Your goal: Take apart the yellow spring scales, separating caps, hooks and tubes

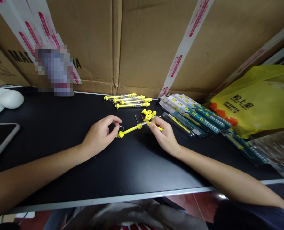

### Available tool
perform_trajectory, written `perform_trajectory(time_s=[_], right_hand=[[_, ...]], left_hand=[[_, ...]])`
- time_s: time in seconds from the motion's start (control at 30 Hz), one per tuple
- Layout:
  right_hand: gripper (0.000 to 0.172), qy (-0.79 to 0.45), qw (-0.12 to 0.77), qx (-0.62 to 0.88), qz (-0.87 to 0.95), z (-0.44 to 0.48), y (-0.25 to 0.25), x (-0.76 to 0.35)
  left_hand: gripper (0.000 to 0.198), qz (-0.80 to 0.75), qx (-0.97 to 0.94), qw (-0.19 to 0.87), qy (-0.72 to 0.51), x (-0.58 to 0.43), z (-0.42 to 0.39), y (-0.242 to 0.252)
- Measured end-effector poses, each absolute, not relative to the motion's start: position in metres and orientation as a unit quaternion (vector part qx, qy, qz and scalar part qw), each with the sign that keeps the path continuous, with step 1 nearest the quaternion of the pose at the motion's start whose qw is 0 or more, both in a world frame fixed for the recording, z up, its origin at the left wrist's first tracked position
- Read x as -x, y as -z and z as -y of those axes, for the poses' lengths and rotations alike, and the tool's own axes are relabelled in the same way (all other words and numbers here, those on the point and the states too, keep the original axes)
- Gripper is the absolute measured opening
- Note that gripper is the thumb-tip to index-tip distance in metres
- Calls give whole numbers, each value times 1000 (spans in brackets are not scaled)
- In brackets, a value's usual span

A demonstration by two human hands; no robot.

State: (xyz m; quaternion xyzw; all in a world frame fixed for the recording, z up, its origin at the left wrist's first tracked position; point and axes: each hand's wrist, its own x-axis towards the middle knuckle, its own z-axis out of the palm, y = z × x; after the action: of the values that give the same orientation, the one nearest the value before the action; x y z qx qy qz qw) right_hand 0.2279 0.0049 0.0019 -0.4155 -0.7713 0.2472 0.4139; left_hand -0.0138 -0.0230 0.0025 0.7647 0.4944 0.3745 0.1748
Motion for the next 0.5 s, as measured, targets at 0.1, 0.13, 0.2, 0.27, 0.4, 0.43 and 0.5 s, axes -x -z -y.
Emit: perform_trajectory(time_s=[0.1, 0.13, 0.2, 0.27, 0.4, 0.43, 0.5], right_hand=[[24, -222, 377, 395, 808, 2, -2, -227], [22, -209, 360, 386, 823, 5, -2, -226], [21, -185, 325, 366, 852, 9, -2, -224], [20, -167, 296, 354, 872, 13, -1, -222], [20, -124, 274, 338, 891, 15, 0, -221], [20, -106, 274, 332, 896, 15, 0, -221], [19, -64, 274, 313, 907, 14, 0, -222]], left_hand=[[18, -458, -798, 111, -376, 14, 26, -5], [20, -436, -813, 101, -373, 14, 26, -5], [26, -389, -845, 98, -354, 13, 26, -6], [35, -355, -874, 107, -315, 12, 25, -5], [38, -336, -903, 120, -242, 11, 24, -3], [37, -336, -904, 120, -235, 12, 24, -2], [34, -332, -907, 116, -232, 12, 24, -1]])
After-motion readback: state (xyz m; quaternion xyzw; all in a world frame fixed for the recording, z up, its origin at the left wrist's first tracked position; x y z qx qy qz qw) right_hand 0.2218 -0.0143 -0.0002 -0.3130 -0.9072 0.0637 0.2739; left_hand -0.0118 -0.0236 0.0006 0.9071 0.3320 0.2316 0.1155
